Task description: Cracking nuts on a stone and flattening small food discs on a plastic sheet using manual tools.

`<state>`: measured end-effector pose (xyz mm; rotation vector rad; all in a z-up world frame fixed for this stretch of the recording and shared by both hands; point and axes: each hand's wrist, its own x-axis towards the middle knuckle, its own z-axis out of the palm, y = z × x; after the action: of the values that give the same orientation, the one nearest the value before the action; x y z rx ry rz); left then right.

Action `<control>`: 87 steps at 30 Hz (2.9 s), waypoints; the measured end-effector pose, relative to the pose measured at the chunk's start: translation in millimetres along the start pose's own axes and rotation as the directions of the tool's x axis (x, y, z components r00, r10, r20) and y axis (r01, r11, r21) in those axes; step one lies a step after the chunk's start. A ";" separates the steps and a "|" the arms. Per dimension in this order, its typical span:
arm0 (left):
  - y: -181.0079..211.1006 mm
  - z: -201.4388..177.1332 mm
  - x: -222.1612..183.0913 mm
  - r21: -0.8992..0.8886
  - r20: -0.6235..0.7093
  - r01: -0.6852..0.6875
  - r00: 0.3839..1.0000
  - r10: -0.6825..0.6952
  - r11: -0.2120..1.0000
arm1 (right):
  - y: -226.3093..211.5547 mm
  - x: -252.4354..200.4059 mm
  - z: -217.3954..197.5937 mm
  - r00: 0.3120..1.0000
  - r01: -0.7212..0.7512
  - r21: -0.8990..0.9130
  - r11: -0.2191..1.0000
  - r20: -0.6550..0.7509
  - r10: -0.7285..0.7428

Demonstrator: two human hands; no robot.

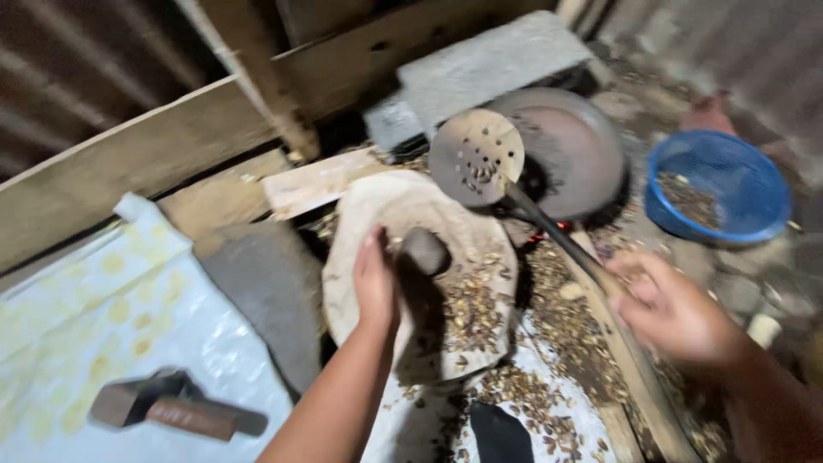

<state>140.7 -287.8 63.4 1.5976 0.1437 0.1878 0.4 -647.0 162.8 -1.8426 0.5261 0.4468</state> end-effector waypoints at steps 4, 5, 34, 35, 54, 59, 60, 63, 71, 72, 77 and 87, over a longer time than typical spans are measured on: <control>-15.9 -7.4 40.5 -0.725 0.409 0.594 0.779 -0.475 0.349 | -18.0 -28.3 19.1 0.989 0.146 -0.448 0.882 0.043 -0.142; -17.1 -9.5 40.7 -0.693 0.547 0.688 0.697 -0.463 0.218 | -32.2 -40.9 24.3 0.998 0.031 -0.636 0.771 -0.020 -0.056; -48.6 -40.0 -32.1 0.616 0.388 -0.177 0.916 -0.100 0.768 | -54.7 83.3 172.5 0.955 0.291 -0.545 0.786 0.120 -0.270; -57.6 -30.2 -31.6 0.622 0.480 -0.411 0.873 0.090 0.666 | -28.8 96.7 162.9 0.875 0.435 -0.487 0.757 0.031 -0.483; -36.3 -60.0 -34.2 0.583 0.357 -0.455 0.888 0.291 0.673 | -84.0 73.2 207.3 0.967 0.253 -0.645 0.721 0.181 -0.178; -32.7 -45.6 -30.5 0.646 0.311 -0.370 0.926 0.212 0.668 | -58.0 80.1 209.2 0.936 0.349 -0.757 0.553 0.258 -0.239; -35.2 -43.6 -25.7 0.644 0.309 -0.383 0.922 0.233 0.662 | -68.7 81.6 208.1 0.932 0.357 -0.756 0.548 0.252 -0.258; -40.9 -47.1 -34.5 0.687 0.316 -0.361 0.930 0.188 0.631 | -86.2 72.2 211.6 0.946 0.321 -0.789 0.524 0.286 -0.150; -41.7 -69.8 -38.1 0.660 0.362 -0.436 0.898 0.250 0.612 | -91.1 83.1 229.4 0.895 0.441 -0.719 0.537 0.307 -0.323; -37.5 -71.2 -37.2 0.663 0.359 -0.430 0.901 0.244 0.613 | -91.3 86.6 229.6 0.895 0.442 -0.718 0.537 0.313 -0.318; -30.6 -71.0 -35.6 0.593 0.267 -0.374 0.927 0.265 0.713 | -92.3 96.2 225.9 0.950 0.309 -0.654 0.691 0.251 -0.187; -41.9 -65.9 -40.7 0.710 0.244 -0.325 0.946 0.214 0.624 | -91.2 88.0 236.7 0.901 0.429 -0.738 0.522 0.307 -0.306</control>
<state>88.1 -230.3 22.2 2.4646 -0.1633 0.2742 112.7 -408.6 111.6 -2.6828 -0.2612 0.5599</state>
